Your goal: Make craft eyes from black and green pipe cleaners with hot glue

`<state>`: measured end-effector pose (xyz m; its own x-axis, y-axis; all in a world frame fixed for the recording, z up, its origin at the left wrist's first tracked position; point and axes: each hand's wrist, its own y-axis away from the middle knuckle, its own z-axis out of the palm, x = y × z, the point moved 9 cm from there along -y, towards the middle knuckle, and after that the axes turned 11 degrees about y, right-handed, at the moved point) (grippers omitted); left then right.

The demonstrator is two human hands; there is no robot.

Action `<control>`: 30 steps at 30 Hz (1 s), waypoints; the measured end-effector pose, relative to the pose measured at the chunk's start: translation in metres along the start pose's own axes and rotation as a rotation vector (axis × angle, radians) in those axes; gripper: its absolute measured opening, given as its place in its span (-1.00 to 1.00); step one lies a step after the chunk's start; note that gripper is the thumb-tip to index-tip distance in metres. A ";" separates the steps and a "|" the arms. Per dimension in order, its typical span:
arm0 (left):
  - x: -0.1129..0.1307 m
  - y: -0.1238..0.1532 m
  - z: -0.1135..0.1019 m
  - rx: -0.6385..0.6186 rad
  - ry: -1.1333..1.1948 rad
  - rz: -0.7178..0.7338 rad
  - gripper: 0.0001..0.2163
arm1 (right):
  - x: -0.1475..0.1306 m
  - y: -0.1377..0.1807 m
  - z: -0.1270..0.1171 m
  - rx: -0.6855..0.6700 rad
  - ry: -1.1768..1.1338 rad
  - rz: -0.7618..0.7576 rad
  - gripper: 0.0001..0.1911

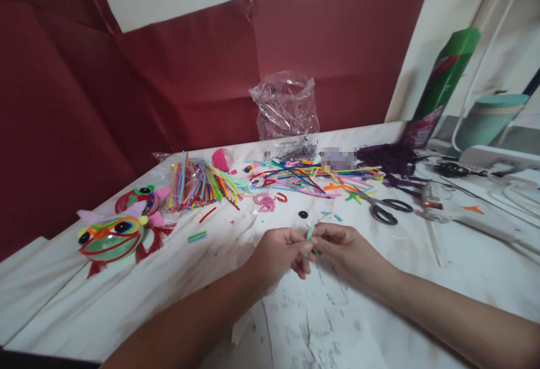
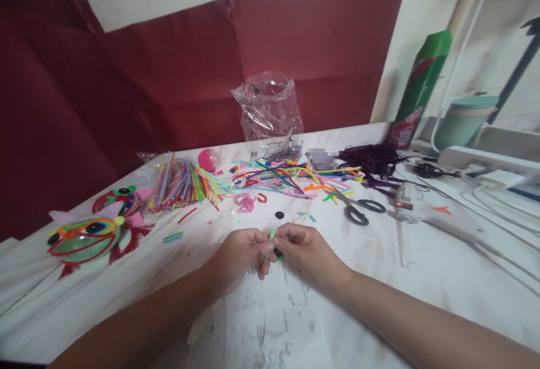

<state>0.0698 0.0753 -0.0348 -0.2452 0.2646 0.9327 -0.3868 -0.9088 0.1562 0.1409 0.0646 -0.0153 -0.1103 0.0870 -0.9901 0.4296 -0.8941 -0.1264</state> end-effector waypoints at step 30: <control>0.024 0.015 -0.002 0.029 -0.565 0.232 -0.88 | -0.029 0.015 -0.004 0.012 1.072 -0.318 -0.80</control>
<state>0.0561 0.0683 -0.0106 0.1927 -0.1460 0.9703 -0.3538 -0.9327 -0.0701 0.1541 0.0504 0.0109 0.6186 0.6410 -0.4544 0.5103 -0.7675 -0.3880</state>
